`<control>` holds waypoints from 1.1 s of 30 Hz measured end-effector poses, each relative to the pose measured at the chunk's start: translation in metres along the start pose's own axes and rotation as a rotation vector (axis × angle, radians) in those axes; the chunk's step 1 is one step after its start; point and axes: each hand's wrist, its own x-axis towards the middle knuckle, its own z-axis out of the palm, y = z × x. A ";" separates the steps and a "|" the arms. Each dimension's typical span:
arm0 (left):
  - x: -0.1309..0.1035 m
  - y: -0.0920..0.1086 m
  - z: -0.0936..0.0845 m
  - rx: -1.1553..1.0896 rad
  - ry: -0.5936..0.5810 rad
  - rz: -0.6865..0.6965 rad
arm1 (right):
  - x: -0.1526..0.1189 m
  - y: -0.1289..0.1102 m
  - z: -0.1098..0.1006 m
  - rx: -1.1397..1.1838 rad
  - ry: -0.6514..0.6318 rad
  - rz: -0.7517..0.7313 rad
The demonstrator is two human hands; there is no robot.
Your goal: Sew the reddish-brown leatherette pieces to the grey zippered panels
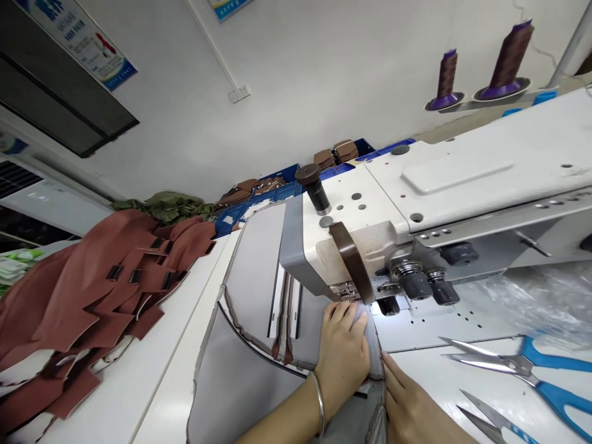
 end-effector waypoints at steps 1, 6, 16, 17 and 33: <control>-0.003 0.002 -0.003 -0.029 -0.001 0.000 | -0.002 -0.002 0.002 -0.025 0.020 -0.022; -0.032 0.020 -0.015 -0.139 -0.012 -0.039 | -0.021 -0.003 0.013 -0.133 0.062 -0.091; -0.036 0.020 -0.007 -0.199 0.079 -0.027 | -0.022 -0.002 0.020 -0.163 0.053 -0.107; -0.035 0.020 -0.006 -0.198 0.073 -0.024 | -0.022 -0.001 0.020 -0.162 0.052 -0.104; -0.002 -0.002 0.001 -0.157 0.132 0.004 | 0.005 0.006 0.019 -0.084 0.098 -0.004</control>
